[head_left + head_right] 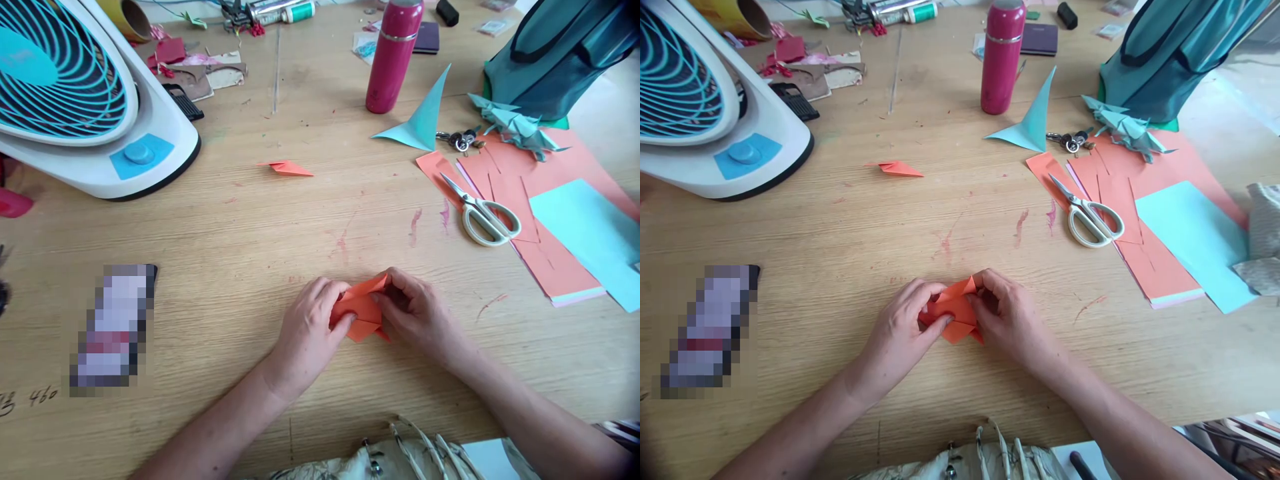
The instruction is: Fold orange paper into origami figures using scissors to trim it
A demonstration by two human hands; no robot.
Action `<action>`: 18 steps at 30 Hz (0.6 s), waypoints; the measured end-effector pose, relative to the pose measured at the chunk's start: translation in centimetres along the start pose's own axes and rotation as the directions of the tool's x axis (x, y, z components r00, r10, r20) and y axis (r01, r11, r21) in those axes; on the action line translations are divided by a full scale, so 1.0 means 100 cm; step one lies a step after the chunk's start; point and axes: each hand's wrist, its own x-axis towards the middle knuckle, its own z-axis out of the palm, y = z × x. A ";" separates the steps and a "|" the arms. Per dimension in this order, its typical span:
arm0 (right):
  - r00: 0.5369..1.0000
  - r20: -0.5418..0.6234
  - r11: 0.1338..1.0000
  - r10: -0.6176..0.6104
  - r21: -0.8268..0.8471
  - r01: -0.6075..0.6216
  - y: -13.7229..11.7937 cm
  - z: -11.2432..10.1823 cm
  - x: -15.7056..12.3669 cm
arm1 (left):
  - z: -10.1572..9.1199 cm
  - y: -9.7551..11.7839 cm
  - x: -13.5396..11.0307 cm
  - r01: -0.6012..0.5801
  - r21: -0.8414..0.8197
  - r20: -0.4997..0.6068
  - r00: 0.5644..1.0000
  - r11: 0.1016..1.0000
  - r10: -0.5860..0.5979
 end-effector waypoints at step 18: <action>0.982 -0.141 0.942 -0.123 -0.328 0.071 0.003 0.011 0.009 | 0.006 -0.003 -0.007 -0.176 0.174 -0.053 0.981 0.969 0.187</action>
